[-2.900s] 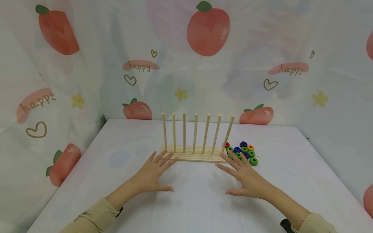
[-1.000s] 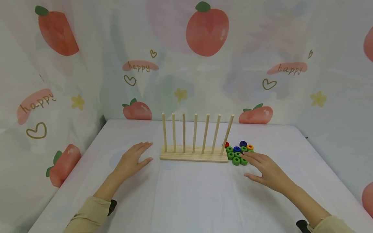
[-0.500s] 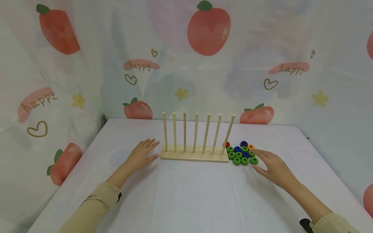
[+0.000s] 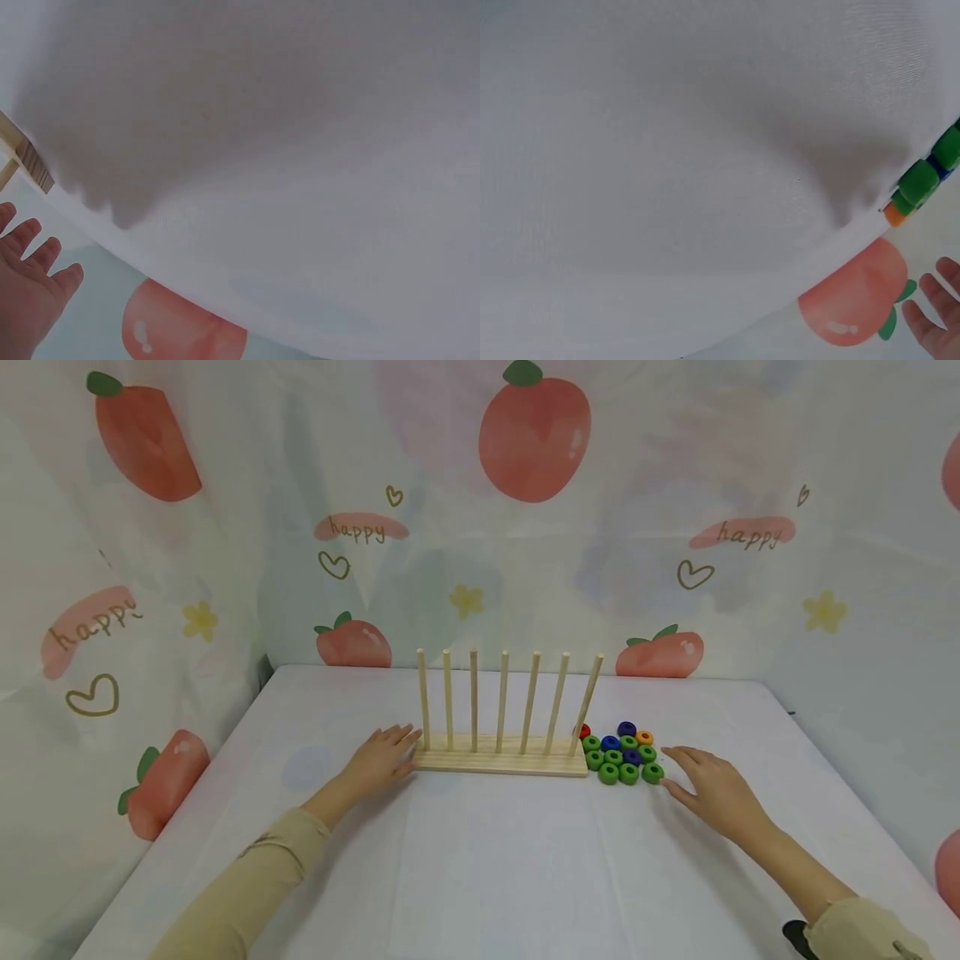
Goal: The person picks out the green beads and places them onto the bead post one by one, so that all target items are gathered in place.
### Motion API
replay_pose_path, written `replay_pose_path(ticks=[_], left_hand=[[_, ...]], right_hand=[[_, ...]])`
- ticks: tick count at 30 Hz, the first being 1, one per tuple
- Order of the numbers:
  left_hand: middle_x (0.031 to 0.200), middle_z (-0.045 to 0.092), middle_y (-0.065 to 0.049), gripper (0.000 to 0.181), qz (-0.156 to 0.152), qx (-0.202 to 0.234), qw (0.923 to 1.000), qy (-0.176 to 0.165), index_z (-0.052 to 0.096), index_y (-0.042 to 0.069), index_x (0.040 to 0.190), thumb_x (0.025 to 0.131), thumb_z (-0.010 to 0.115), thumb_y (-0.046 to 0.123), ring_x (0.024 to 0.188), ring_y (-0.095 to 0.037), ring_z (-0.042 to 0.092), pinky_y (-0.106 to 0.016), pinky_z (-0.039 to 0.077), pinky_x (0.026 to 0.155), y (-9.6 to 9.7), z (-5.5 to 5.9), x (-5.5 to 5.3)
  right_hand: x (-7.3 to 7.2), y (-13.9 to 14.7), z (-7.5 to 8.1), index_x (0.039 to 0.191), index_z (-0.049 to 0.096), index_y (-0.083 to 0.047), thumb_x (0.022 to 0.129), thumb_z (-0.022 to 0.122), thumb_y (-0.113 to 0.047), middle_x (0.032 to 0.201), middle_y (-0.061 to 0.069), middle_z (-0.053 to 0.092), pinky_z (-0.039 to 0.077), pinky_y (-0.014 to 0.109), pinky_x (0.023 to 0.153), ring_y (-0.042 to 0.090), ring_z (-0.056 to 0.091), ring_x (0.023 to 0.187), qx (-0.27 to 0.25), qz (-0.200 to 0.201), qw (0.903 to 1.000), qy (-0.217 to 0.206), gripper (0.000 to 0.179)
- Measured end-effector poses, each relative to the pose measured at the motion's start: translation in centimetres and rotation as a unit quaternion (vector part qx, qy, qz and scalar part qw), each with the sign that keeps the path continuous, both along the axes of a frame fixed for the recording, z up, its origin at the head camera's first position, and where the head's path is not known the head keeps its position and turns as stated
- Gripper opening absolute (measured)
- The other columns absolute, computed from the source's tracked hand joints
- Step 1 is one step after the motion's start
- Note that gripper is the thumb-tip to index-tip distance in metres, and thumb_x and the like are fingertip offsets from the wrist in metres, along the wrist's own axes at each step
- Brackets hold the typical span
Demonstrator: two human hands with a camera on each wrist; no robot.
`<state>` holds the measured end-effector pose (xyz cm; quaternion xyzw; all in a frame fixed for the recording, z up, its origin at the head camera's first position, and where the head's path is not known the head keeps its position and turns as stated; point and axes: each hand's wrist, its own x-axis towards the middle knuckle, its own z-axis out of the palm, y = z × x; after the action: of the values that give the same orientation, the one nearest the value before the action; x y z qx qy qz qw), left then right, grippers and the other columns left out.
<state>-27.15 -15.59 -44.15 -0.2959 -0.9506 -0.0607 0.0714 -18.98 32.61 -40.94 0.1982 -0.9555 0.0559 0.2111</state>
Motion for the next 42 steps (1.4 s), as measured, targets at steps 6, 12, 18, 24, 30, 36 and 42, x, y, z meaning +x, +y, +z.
replay_pose_path(ticks=[6,12,18,24,30,36,42], left_hand=[[0.14,0.045,-0.025,0.053,-0.004,0.016,0.9996,-0.023,0.043,-0.002,0.138,0.096,0.053,0.029,0.129,-0.044,0.042,-0.059,0.034,0.104,0.2,-0.3,-0.1],[0.146,0.037,-0.025,0.055,-0.004,0.015,0.9977,-0.066,0.035,-0.003,0.142,0.099,0.048,0.029,0.134,-0.044,0.035,-0.059,0.03,0.106,0.2,-0.8,-0.4],[0.15,0.032,-0.023,0.057,-0.001,0.016,0.9975,-0.069,0.032,0.0,0.145,0.099,0.046,0.032,0.136,-0.043,0.033,-0.059,0.031,0.106,0.1,-1.5,-0.7],[0.153,0.028,-0.02,0.059,0.002,0.016,0.9958,-0.09,0.029,0.001,0.147,0.101,0.041,0.036,0.14,-0.041,0.027,-0.063,0.024,0.108,0.1,-2.2,-0.9],[0.153,0.028,-0.017,0.06,0.007,0.013,0.9953,-0.096,0.028,0.001,0.147,0.101,0.041,0.036,0.142,-0.039,0.024,-0.063,0.019,0.11,0.1,-2.9,-0.8],[0.154,0.026,-0.018,0.059,0.012,0.029,0.9944,-0.101,0.026,0.001,0.148,0.101,0.039,0.035,0.142,-0.039,0.021,-0.064,0.014,0.111,0.4,-3.1,-0.6],[0.155,0.023,-0.017,0.059,0.02,0.034,0.9939,-0.103,0.024,0.002,0.149,0.102,0.037,0.035,0.144,-0.037,0.018,-0.064,0.01,0.112,0.5,-3.3,-0.4]], right_hand=[[-0.3,0.3,-0.1,0.113,0.06,0.006,0.079,0.074,-0.014,0.108,0.027,0.063,0.049,0.056,0.082,0.045,0.061,0.098,-0.02,-0.012,0.9984,-0.052,0.043],[-0.6,0.3,-0.1,0.118,0.057,0.007,0.085,0.069,-0.017,0.116,0.031,0.059,0.048,0.057,0.086,0.049,0.057,0.106,-0.066,-0.036,0.9892,-0.126,0.043],[-1.3,0.7,-0.4,0.118,0.056,0.011,0.088,0.066,-0.018,0.116,0.034,0.059,0.047,0.058,0.086,0.051,0.055,0.106,-0.111,-0.043,0.9753,-0.186,0.043],[-1.6,0.9,-0.4,0.116,0.054,0.015,0.089,0.065,-0.019,0.114,0.035,0.058,0.05,0.054,0.084,0.052,0.057,0.102,-0.15,-0.04,0.9576,-0.243,0.044],[-2.0,0.9,-0.6,0.115,0.051,0.018,0.088,0.066,-0.015,0.112,0.038,0.057,0.051,0.052,0.084,0.051,0.058,0.103,-0.16,-0.04,0.9481,-0.272,0.045],[-2.2,1.2,-0.8,0.115,0.049,0.019,0.088,0.066,-0.02,0.109,0.038,0.058,0.051,0.051,0.084,0.051,0.058,0.102,-0.166,-0.045,0.9424,-0.287,0.05],[-2.3,1.2,-1.2,0.107,0.053,0.014,0.085,0.069,-0.023,0.102,0.035,0.061,0.054,0.047,0.077,0.046,0.062,0.093,-0.166,-0.032,0.9495,-0.264,0.045]])
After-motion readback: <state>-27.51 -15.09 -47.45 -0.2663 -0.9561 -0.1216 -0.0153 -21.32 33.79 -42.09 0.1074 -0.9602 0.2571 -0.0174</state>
